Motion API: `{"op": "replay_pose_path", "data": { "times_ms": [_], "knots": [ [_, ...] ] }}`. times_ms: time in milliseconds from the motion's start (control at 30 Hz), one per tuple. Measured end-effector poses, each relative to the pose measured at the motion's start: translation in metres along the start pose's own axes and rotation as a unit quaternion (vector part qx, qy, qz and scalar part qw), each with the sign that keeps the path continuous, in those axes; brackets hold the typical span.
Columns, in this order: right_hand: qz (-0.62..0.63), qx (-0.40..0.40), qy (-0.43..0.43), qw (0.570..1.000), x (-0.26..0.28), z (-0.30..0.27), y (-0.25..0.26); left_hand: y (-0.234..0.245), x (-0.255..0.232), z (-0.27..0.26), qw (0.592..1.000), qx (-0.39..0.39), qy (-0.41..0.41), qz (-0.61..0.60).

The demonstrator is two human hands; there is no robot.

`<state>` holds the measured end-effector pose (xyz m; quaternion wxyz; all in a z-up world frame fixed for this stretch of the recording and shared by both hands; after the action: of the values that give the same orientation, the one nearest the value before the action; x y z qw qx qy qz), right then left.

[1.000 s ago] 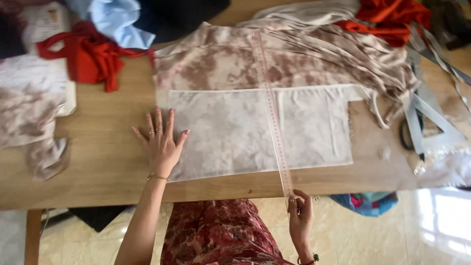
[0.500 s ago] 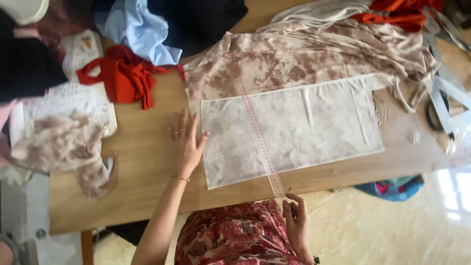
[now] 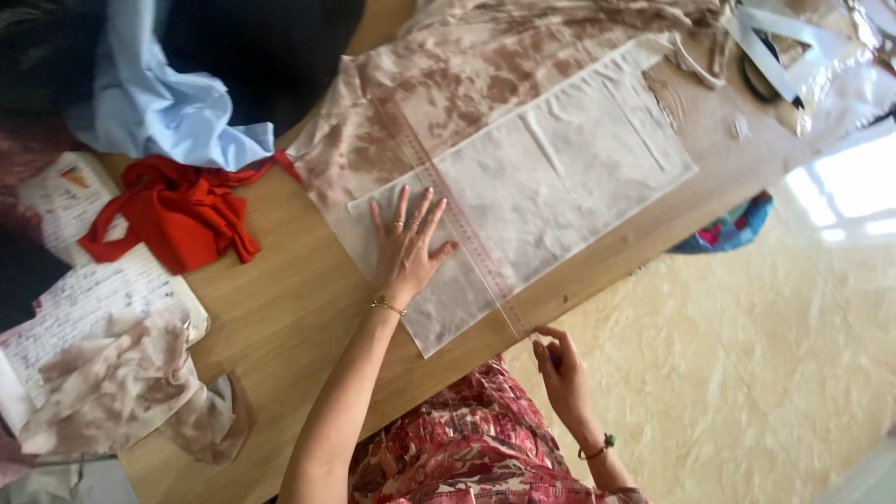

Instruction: The person cuts a piece of light-colored fabric using scissors, then smooths it on the table. They use a ruler and a pen to measure and mark lines on the fabric for further cutting or sewing.

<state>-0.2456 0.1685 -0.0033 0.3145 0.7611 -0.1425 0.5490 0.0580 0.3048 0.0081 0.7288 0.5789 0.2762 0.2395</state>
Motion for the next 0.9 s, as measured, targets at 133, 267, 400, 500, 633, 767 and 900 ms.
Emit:
{"op": "replay_pose_path", "data": {
  "times_ms": [133, 267, 400, 500, 633, 767, 900],
  "knots": [
    [-0.010, -0.006, -0.010, 1.000, 0.008, 0.000, 0.002, -0.005, 0.001, -0.001, 1.000, -0.021, -0.008, -0.015],
    [-0.038, -0.008, -0.001, 0.999, 0.014, 0.002, 0.004, -0.003, 0.000, -0.001, 0.999, -0.025, -0.006, -0.043],
    [-0.068, -0.009, -0.011, 0.998, 0.021, 0.005, 0.007, 0.009, -0.001, 0.001, 0.998, -0.015, -0.002, -0.058],
    [-0.077, 0.001, -0.014, 0.997, 0.023, 0.005, 0.006, -0.004, 0.000, -0.001, 0.997, -0.033, 0.000, -0.064],
    [-0.086, 0.021, -0.005, 0.996, 0.029, 0.004, 0.006, 0.003, 0.000, -0.001, 0.998, -0.029, -0.005, -0.054],
    [-0.103, 0.038, 0.044, 0.993, 0.041, 0.007, 0.004, 0.003, -0.001, -0.001, 0.999, -0.009, -0.002, -0.052],
    [-0.140, 0.013, 0.212, 0.967, 0.035, 0.020, 0.015, 0.003, -0.001, -0.001, 0.999, -0.011, 0.003, -0.036]
  ]
}}
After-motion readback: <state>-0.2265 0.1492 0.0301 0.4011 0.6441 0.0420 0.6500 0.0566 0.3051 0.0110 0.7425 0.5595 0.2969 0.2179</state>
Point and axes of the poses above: each hand's wrist, its own z-axis towards the middle knuckle, its own y-axis out of the back of the hand, x = y × z, the point moved 9 cm from there along z, towards the middle knuckle, and after that the axes turned 10 degrees about z, right-handed, at the moved point
